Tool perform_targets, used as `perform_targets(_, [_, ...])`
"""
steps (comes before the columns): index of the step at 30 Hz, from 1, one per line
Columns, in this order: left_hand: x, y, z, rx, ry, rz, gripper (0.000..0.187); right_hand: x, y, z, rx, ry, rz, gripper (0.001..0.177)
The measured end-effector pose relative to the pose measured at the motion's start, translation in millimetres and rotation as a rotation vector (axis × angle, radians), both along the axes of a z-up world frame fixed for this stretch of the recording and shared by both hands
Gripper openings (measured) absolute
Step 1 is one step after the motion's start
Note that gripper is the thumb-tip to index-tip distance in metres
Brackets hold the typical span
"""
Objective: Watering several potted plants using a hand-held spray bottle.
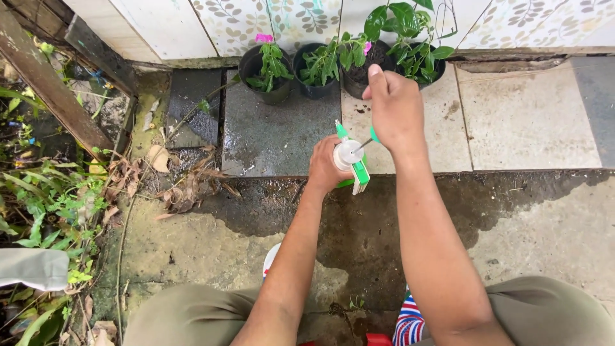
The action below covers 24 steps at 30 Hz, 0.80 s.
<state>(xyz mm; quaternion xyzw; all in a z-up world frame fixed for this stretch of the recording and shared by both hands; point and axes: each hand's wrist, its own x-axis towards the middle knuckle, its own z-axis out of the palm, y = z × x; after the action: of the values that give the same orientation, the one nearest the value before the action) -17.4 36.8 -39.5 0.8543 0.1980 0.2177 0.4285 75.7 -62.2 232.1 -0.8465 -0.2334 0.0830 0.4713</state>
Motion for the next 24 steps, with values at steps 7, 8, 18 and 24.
perform_targets(7, [-8, -7, 15, -0.035, -0.01, 0.034, 0.085, -6, 20, -34, -0.011, 0.029, -0.048, 0.037])
perform_targets(8, [-6, -5, 15, -0.026, -0.011, 0.037, 0.084, -5, 21, -40, -0.007, 0.02, -0.072, 0.038])
perform_targets(18, [0, -4, 10, -0.02, 0.041, 0.049, 0.092, -2, 31, -128, -0.196, 0.09, -0.208, 0.045])
perform_targets(24, [-3, 2, 9, -0.038, 0.056, 0.032, 0.088, -4, 33, -116, -0.345, 0.007, -0.125, 0.048])
